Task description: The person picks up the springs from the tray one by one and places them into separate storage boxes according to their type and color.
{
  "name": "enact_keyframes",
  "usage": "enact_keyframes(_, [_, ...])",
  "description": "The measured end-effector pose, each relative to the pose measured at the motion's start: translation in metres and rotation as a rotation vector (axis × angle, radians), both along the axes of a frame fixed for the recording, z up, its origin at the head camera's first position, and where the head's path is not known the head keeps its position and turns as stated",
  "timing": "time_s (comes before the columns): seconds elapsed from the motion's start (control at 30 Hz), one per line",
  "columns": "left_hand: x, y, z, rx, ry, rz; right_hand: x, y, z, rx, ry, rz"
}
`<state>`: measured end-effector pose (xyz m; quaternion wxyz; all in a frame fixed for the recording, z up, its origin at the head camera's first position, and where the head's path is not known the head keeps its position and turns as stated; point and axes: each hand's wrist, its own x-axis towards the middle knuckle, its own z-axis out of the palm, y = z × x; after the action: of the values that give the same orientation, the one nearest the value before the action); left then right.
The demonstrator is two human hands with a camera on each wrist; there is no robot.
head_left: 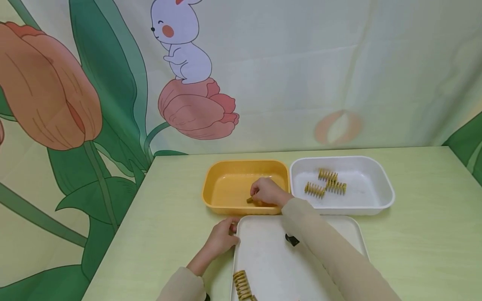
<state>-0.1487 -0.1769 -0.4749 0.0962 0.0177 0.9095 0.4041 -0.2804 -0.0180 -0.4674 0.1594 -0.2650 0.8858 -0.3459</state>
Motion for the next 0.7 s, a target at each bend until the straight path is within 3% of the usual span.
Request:
enact_keyframes(0.37, [0.0011,0.0016,0.0006,0.006,0.009,-0.002,-0.0009,0.0009,-0.0015,0.044,0.071,0.011])
enact_keyframes(0.7, [0.0005,0.0012,0.0010,0.001,0.006,0.006,-0.0015,0.0016,0.0029,0.005,0.024,-0.027])
